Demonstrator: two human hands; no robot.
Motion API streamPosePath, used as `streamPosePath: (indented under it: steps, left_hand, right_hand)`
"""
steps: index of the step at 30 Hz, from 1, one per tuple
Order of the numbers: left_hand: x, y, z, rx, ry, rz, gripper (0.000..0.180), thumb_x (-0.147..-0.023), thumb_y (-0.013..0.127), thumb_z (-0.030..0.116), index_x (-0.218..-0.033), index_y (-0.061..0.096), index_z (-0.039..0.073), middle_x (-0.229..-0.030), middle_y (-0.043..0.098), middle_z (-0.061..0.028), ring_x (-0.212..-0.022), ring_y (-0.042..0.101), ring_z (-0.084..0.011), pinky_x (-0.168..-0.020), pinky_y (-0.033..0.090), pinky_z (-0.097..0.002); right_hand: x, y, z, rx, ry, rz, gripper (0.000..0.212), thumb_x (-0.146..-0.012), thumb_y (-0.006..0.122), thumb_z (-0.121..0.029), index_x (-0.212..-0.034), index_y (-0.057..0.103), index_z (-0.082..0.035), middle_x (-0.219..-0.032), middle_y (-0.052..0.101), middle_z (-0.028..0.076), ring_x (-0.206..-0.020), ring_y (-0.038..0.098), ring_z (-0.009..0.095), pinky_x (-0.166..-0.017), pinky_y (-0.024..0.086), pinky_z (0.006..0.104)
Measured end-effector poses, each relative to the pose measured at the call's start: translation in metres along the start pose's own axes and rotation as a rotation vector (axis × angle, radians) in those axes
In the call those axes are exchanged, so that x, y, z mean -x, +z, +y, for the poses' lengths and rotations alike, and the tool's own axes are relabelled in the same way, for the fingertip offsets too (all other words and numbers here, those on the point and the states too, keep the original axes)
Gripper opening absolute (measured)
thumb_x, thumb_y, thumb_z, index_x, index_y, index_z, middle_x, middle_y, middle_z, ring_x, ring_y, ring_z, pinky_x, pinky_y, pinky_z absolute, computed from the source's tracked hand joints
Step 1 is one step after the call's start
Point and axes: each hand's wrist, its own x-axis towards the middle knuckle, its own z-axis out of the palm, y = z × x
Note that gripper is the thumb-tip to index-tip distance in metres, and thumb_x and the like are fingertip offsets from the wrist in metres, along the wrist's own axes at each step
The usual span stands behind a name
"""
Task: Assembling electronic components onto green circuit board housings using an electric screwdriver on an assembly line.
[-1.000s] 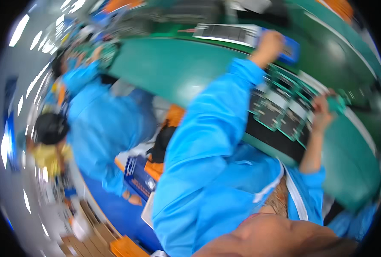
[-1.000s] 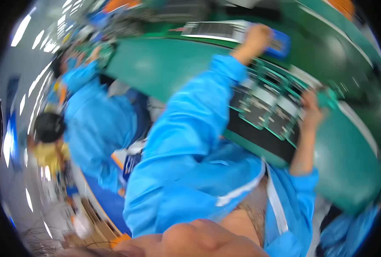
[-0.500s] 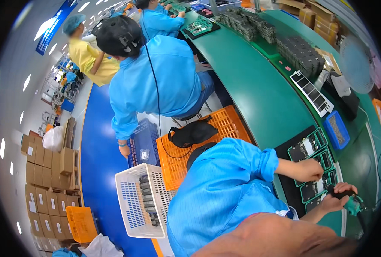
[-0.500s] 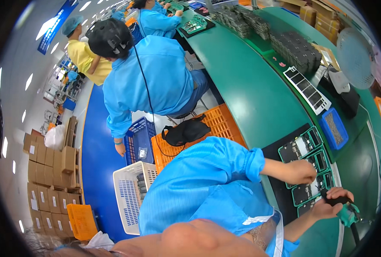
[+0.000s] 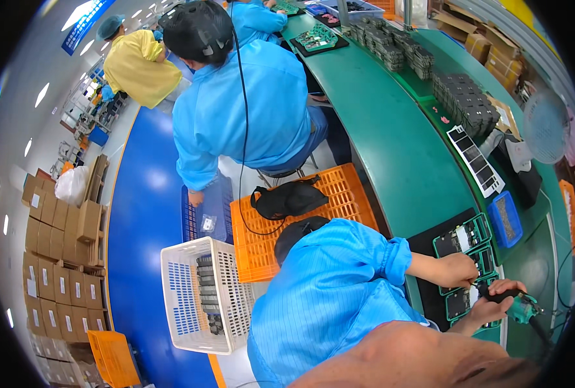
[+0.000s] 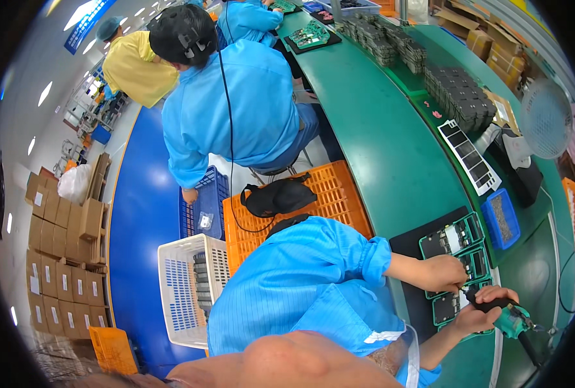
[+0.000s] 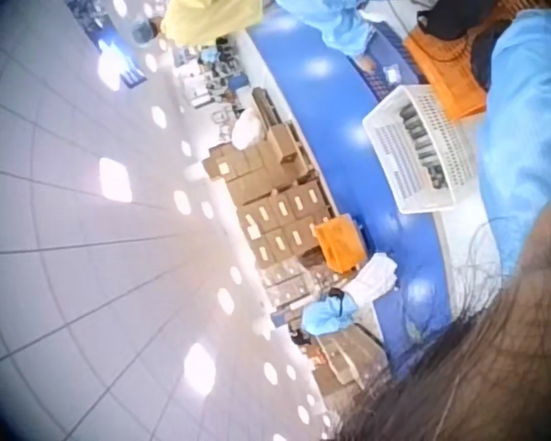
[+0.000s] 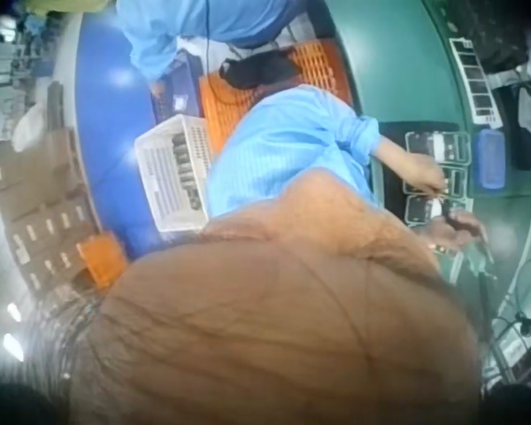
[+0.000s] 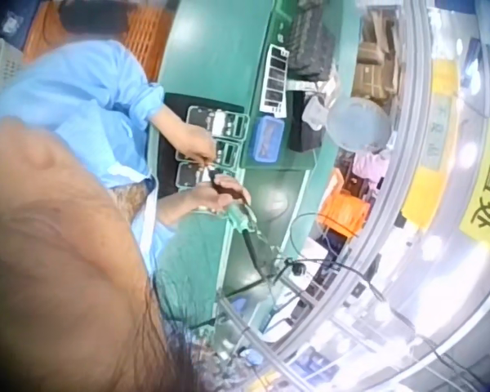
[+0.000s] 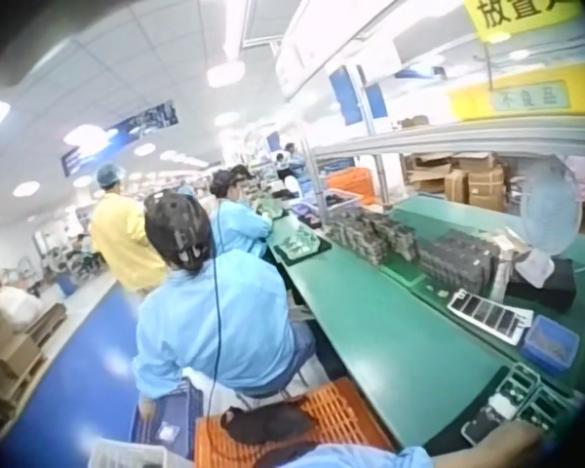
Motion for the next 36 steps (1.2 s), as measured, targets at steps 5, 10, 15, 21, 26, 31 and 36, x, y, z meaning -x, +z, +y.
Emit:
streamPosePath:
  steps: [5, 10, 15, 21, 26, 31, 36]
  left_hand:
    - [0.000, 0.004, -0.005, 0.058, -0.037, 0.012, 0.020, -0.070, 0.071, 0.020, -0.073, 0.058, 0.005, -0.073, 0.059, -0.0111, -0.076, 0.058, -0.0321, -0.066, 0.044, -0.0435]
    - [0.000, -0.003, -0.006, -0.005, -0.030, 0.028, 0.019, -0.071, 0.070, 0.021, -0.072, 0.058, 0.006, -0.073, 0.059, -0.0105, -0.077, 0.057, -0.0321, -0.066, 0.044, -0.0439]
    - [0.004, -0.004, -0.004, 0.023, -0.016, 0.024, 0.019, -0.073, 0.070, 0.020, -0.074, 0.059, 0.005, -0.075, 0.059, -0.0106, -0.078, 0.057, -0.0319, -0.067, 0.044, -0.0440]
    - [0.009, 0.011, -0.004, 0.001, 0.018, 0.110, 0.016, -0.072, 0.068, 0.018, -0.076, 0.061, 0.004, -0.074, 0.060, -0.0119, -0.077, 0.059, -0.0327, -0.067, 0.045, -0.0447]
    - [0.005, 0.025, -0.011, -0.244, -0.054, 0.063, 0.019, -0.068, 0.065, 0.026, -0.063, 0.063, 0.007, -0.068, 0.061, -0.0164, -0.068, 0.062, -0.0337, -0.060, 0.049, -0.0452]
    - [0.004, -0.018, -0.005, -0.267, -0.166, -0.018, 0.018, -0.071, 0.069, 0.023, -0.077, 0.062, 0.008, -0.074, 0.060, -0.0136, -0.073, 0.059, -0.0336, -0.062, 0.047, -0.0444]
    - [-0.010, -0.030, -0.002, -0.033, -0.131, 0.185, 0.033, -0.074, 0.073, 0.020, -0.099, 0.060, 0.004, -0.075, 0.059, -0.0110, -0.068, 0.059, -0.0289, -0.058, 0.045, -0.0386]
  right_hand:
    - [-0.001, 0.003, 0.005, -0.009, 0.009, 0.009, 0.051, -0.080, 0.066, -0.042, -0.103, 0.041, -0.004, -0.067, 0.040, 0.001, -0.055, 0.039, 0.009, -0.051, 0.033, 0.0219]
    - [-0.003, 0.005, 0.006, 0.009, -0.015, 0.003, 0.052, -0.080, 0.066, -0.043, -0.103, 0.041, -0.003, -0.067, 0.040, 0.001, -0.055, 0.038, 0.009, -0.051, 0.032, 0.0216]
    - [-0.002, 0.007, 0.005, 0.012, -0.003, 0.008, 0.053, -0.079, 0.066, -0.044, -0.103, 0.041, -0.004, -0.067, 0.040, 0.001, -0.055, 0.038, 0.009, -0.051, 0.032, 0.0215]
    - [0.004, 0.001, 0.005, 0.009, 0.012, 0.001, 0.056, -0.079, 0.067, -0.044, -0.105, 0.041, -0.002, -0.067, 0.041, 0.002, -0.055, 0.039, 0.009, -0.051, 0.033, 0.0211]
    - [0.013, -0.039, 0.023, -0.237, 0.136, -0.020, 0.044, -0.081, 0.062, -0.027, -0.115, 0.043, -0.007, -0.072, 0.040, 0.001, -0.060, 0.037, 0.009, -0.049, 0.031, 0.0211]
    - [0.000, 0.024, 0.025, -0.012, 0.077, 0.007, 0.041, -0.079, 0.066, -0.030, -0.110, 0.048, -0.009, -0.069, 0.040, 0.000, -0.057, 0.039, 0.010, -0.048, 0.031, 0.0222]
    - [-0.013, 0.001, 0.015, -0.010, -0.052, 0.019, 0.034, -0.075, 0.051, -0.003, -0.109, 0.045, -0.001, -0.066, 0.050, 0.006, -0.052, 0.045, 0.010, -0.047, 0.040, 0.0225]
